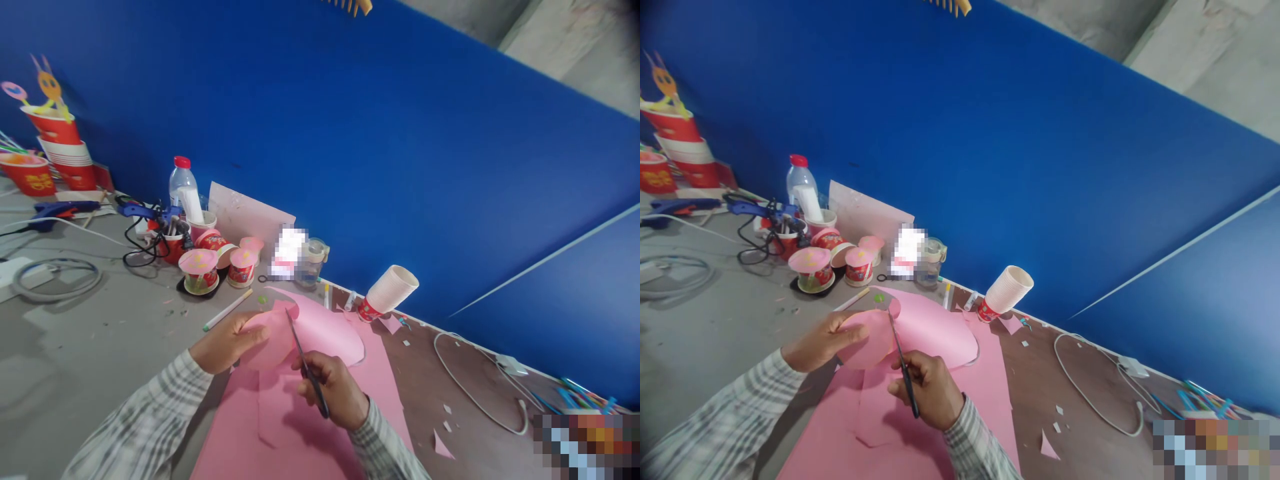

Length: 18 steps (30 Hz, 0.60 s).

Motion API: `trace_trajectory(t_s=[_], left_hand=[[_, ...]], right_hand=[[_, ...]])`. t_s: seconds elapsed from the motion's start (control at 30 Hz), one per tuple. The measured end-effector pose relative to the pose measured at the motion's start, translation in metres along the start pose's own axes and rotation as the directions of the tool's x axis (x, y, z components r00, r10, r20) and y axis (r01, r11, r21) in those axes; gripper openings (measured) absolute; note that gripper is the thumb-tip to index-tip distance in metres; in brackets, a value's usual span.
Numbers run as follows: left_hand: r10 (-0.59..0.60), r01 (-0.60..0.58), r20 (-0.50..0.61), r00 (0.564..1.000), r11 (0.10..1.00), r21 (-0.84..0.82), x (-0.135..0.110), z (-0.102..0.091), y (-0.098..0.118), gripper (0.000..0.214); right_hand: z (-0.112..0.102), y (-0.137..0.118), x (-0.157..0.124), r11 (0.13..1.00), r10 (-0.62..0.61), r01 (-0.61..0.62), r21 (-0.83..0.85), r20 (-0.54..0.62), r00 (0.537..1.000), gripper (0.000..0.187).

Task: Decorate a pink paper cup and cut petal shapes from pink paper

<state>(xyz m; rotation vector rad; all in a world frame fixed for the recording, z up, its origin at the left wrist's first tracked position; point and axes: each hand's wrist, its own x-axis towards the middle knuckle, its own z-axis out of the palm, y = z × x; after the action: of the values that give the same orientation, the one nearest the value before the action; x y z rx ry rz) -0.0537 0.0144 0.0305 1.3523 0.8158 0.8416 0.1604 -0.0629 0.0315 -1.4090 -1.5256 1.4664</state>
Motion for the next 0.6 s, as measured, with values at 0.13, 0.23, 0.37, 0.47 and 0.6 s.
trace_trajectory(t_s=[0.13,0.23,0.37,0.47,0.6], left_hand=[[-0.008,0.017,0.056,0.998,0.985,-0.17,0.0,-0.001,-0.008,0.044],[-0.057,0.073,0.07,0.996,0.962,-0.262,0.0,-0.001,-0.014,0.04],[-0.064,0.087,0.097,0.993,0.963,-0.254,-0.001,0.0,-0.015,0.035],[-0.076,0.1,0.121,0.99,0.972,-0.211,-0.001,0.002,-0.01,0.036],[-0.091,0.11,0.111,0.99,0.978,-0.176,-0.002,0.003,-0.003,0.04]], right_hand=[[0.001,-0.007,0.0,0.997,-0.027,0.024,0.079,0.042,0.999,0.034],[0.0,-0.01,-0.001,0.993,-0.069,0.061,0.103,0.078,0.995,0.037],[0.0,-0.012,-0.002,0.993,-0.084,0.079,0.085,0.068,0.994,0.038],[-0.001,-0.013,-0.002,0.995,-0.091,0.089,0.035,0.058,0.994,0.035],[-0.003,-0.015,-0.002,0.998,-0.056,0.055,0.005,0.047,0.997,0.031]])
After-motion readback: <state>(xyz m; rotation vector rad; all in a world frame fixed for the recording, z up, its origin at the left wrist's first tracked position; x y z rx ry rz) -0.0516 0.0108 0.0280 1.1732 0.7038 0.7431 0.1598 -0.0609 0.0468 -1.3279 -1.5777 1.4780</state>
